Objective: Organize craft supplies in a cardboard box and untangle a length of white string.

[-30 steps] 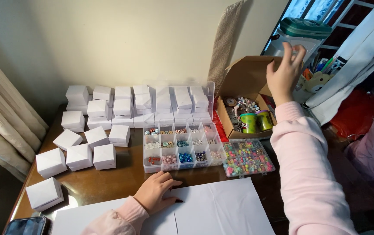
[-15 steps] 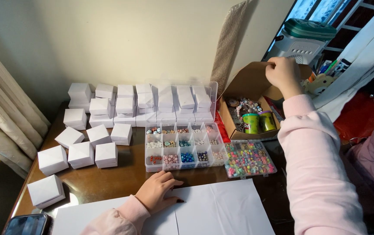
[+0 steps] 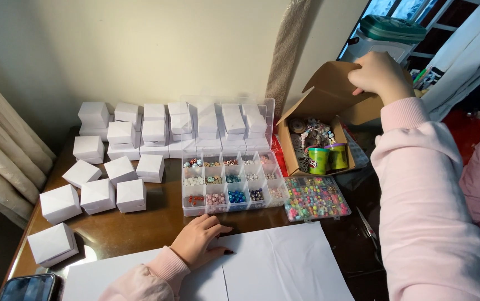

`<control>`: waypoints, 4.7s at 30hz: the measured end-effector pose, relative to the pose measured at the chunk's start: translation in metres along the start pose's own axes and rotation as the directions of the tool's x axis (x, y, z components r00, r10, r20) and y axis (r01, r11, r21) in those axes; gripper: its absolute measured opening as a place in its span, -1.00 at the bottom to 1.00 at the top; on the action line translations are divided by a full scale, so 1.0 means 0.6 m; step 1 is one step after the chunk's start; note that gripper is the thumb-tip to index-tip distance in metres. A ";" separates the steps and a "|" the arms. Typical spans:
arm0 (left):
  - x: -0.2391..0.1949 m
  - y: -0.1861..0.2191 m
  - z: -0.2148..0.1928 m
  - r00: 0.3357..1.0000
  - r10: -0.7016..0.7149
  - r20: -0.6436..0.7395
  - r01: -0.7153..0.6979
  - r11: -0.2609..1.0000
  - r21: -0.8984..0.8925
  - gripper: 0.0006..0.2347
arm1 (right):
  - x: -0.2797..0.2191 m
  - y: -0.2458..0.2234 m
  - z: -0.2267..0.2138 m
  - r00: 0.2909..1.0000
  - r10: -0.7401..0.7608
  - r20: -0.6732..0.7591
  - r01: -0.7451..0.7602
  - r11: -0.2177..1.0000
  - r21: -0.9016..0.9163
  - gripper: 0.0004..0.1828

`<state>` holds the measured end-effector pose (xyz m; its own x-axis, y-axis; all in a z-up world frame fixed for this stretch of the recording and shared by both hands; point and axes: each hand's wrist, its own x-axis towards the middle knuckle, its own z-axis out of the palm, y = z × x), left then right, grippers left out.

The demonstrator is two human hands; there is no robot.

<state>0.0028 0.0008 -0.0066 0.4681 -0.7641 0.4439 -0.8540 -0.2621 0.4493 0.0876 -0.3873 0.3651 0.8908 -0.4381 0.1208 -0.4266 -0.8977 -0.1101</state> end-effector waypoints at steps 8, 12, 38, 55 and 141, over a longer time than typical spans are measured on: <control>-0.001 -0.003 0.005 1.000 -0.002 0.009 0.002 1.000 0.005 -0.53 | 0.070 0.047 0.054 0.973 -0.145 -0.182 0.148 0.989 0.003 -0.71; 0.001 0.001 0.000 1.000 -0.021 0.017 0.021 1.000 -0.008 -0.52 | 0.171 0.089 0.126 0.732 -0.410 -0.544 0.429 0.898 -0.099 -0.50; 0.002 0.013 -0.009 1.000 -0.010 -0.006 0.009 0.999 -0.053 -0.55 | 0.207 0.077 0.370 0.894 -0.351 -0.277 0.394 0.912 0.117 -0.10; 0.000 0.004 -0.003 1.000 -0.026 0.005 0.027 0.999 -0.040 -0.53 | 0.126 0.090 0.331 0.815 -0.417 -0.403 0.479 0.876 0.063 -0.19; 0.093 0.406 -0.152 0.655 -0.640 0.402 0.583 0.089 -0.808 -0.28 | -0.415 0.134 0.076 0.880 -0.429 -0.203 0.475 0.782 0.404 -0.23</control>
<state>-0.1582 -0.0518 0.1984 0.7620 -0.5695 -0.3083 0.3798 0.0074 0.9250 -0.1614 -0.3482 0.2812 0.9353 -0.0097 0.3538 0.1525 -0.8911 -0.4273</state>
